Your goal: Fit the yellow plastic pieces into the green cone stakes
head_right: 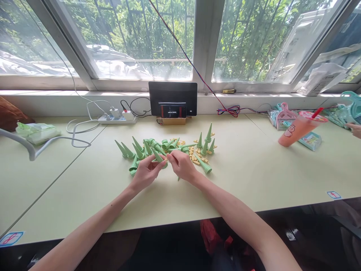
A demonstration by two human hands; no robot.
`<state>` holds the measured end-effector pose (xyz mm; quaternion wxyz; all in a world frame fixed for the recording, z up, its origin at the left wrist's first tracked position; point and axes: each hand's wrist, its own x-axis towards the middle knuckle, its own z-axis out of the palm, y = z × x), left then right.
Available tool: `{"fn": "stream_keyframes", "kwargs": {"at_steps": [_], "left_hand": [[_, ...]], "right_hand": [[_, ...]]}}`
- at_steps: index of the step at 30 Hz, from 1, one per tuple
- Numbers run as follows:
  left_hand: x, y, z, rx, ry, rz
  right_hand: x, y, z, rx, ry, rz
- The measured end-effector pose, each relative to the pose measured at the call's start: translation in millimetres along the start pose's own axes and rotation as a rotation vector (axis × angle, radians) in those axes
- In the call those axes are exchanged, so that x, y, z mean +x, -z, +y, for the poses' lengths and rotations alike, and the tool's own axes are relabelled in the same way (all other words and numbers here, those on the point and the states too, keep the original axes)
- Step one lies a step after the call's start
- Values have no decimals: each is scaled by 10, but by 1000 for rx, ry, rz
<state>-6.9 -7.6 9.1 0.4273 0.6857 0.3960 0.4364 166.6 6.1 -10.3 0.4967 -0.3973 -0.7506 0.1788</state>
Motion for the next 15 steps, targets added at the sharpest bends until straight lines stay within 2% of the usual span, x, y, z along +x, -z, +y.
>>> {"fn": "stream_keyframes", "kwargs": {"at_steps": [15], "left_hand": [[10, -5, -112, 256, -193, 9]], "right_hand": [[-7, -1, -12, 0, -46, -50]]}}
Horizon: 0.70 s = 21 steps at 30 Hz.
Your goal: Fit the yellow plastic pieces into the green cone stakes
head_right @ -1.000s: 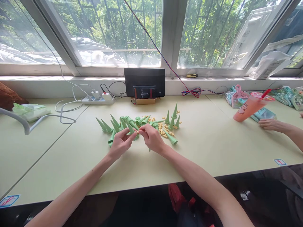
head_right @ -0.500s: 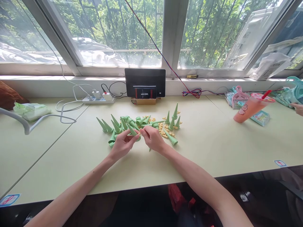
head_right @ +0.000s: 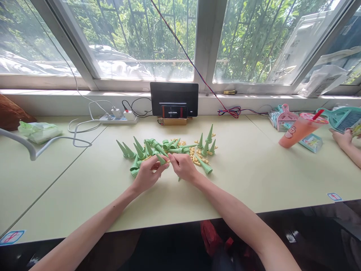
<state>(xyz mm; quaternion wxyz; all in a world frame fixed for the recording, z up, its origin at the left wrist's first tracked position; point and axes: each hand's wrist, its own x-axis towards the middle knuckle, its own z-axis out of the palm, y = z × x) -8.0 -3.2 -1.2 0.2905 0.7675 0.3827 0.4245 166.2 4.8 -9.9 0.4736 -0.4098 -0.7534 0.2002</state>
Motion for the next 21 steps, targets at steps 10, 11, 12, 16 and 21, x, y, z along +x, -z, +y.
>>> {"fn": "stream_keyframes", "kwargs": {"at_steps": [10, 11, 12, 16, 21], "left_hand": [[15, -6, 50, -126, 121, 64], [17, -2, 60, -144, 141, 74], [18, 2, 70, -164, 152, 89], [20, 13, 103, -219, 182, 102], [23, 16, 114, -225, 185, 87]], "right_hand": [[2, 19, -16, 29, -24, 19], [3, 25, -20, 26, 3, 14], [4, 29, -21, 20, 31, 12], [2, 27, 10, 20, 82, 0], [4, 23, 42, 42, 53, -23]]}}
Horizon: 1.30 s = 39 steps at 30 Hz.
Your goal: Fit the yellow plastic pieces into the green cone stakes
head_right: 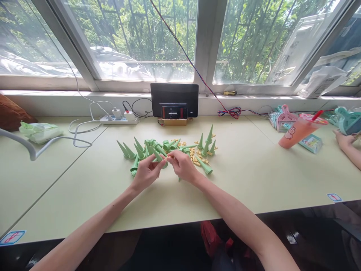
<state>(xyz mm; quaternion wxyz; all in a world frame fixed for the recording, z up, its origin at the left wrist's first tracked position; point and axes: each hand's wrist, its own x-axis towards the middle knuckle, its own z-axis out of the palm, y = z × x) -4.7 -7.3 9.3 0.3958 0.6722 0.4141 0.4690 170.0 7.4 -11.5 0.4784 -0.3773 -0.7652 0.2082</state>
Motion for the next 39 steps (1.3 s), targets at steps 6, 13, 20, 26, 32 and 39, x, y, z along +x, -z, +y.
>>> {"fn": "stream_keyframes", "kwargs": {"at_steps": [6, 13, 20, 26, 32, 39], "left_hand": [[8, 6, -47, 12, -41, -5], [7, 18, -86, 89, -96, -45], [0, 26, -122, 97, -104, -89], [-2, 24, -122, 93, -115, -95], [0, 21, -117, 100, -122, -96], [-1, 9, -84, 120, -112, -75]], "right_hand": [[0, -1, -27, 7, -20, -11], [-16, -21, -19, 41, -58, -53], [-28, -31, -14, 15, -89, -71], [-27, -38, -2, 26, -90, -84], [-33, -37, -5, 49, -95, -96], [-25, -20, -31, 51, -109, -107]]}}
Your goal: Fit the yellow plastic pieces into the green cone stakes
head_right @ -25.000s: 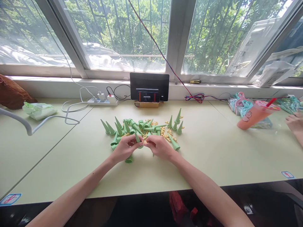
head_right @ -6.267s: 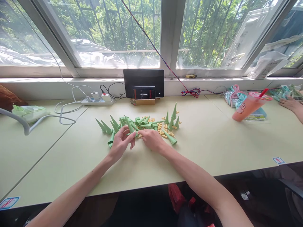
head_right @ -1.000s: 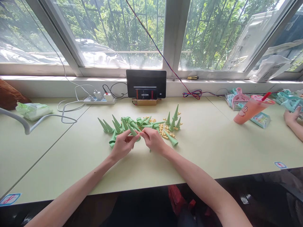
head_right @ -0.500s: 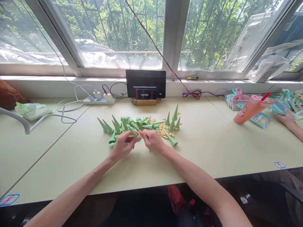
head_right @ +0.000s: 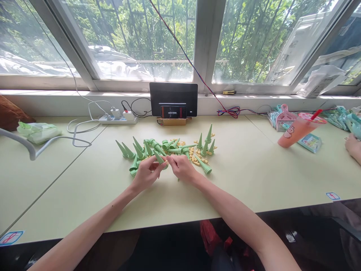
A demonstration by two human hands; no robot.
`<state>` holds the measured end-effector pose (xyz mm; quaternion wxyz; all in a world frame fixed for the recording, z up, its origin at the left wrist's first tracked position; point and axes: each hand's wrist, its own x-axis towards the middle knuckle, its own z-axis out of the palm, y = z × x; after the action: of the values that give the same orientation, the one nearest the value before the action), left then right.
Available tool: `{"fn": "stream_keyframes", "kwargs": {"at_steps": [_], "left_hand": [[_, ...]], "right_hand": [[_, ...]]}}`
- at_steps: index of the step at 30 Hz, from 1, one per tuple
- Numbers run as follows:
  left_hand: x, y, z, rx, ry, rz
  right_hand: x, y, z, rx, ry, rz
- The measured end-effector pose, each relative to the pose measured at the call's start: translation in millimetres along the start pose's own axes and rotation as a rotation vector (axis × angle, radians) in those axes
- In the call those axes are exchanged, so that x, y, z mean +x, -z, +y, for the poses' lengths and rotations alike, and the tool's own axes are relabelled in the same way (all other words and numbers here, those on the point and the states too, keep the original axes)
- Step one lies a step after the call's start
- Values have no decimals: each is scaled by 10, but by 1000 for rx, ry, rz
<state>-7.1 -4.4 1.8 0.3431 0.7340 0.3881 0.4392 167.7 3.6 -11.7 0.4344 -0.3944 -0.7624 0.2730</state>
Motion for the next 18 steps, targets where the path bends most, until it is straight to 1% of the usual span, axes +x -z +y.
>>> {"fn": "stream_keyframes", "kwargs": {"at_steps": [3, 7, 10, 14, 18], "left_hand": [[2, -4, 27, -31, 47, -2], [8, 9, 63, -120, 144, -26], [16, 30, 85, -142, 195, -4], [29, 54, 90, -164, 236, 43], [38, 60, 86, -194, 245, 51]], "right_hand": [[8, -3, -4, -17, -1, 13], [7, -12, -20, -38, 12, 71], [-1, -15, -44, -13, 14, 93], [-8, -19, -53, 17, 32, 113], [-9, -16, -39, 21, 65, 134]]}}
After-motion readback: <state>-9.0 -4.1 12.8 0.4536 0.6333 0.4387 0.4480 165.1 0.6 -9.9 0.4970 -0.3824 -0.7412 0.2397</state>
